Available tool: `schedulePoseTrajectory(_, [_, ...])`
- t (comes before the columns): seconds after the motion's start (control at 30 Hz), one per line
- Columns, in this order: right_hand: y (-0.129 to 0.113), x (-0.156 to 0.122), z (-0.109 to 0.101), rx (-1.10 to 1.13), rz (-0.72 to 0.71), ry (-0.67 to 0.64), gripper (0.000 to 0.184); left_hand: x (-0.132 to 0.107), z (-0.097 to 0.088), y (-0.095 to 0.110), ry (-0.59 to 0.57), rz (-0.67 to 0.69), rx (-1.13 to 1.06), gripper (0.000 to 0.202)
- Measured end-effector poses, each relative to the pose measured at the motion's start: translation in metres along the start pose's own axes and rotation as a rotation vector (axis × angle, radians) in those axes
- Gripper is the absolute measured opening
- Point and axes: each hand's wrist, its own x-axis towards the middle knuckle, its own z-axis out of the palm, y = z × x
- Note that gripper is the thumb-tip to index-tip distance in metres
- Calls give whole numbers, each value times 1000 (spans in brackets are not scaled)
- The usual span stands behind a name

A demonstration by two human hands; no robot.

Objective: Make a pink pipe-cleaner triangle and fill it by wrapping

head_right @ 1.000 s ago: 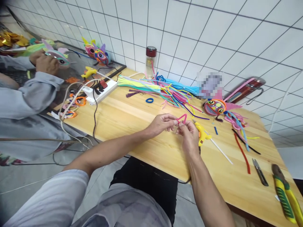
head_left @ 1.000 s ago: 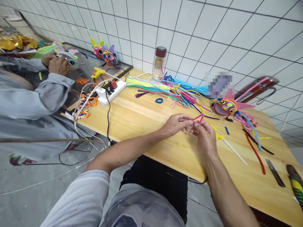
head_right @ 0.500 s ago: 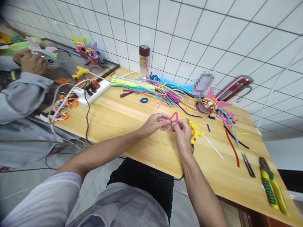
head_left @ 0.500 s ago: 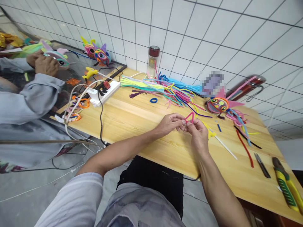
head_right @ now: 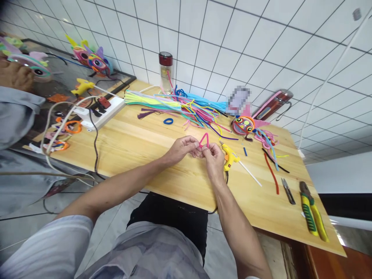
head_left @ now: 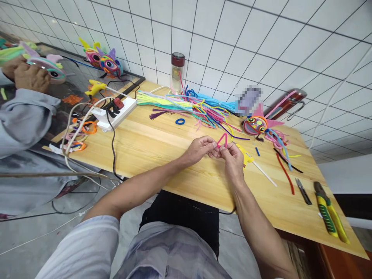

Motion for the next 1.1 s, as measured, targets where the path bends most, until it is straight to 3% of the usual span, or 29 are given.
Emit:
schedulePoseTrajectory(0.37, [-4, -3, 1, -109, -53, 23, 17, 1, -3, -2, -25, 20, -20, 49])
schedulePoseTrajectory(0.6, [-3, -1, 1, -10, 1, 22, 23, 2, 0, 1, 11, -73, -59, 58])
schedulePoseTrajectory(0.8, [-7, 0, 3, -16, 4, -31, 25, 1, 0, 1, 28, -20, 63, 47])
schedulePoseTrajectory(1.0, [-7, -1, 3, 109, 45, -19, 29, 4, -2, -1, 120, -51, -5, 49])
schedulePoseTrajectory(1.1, [-7, 0, 4, 129, 50, -6, 28, 6, -2, -3, 108, -75, -25, 51])
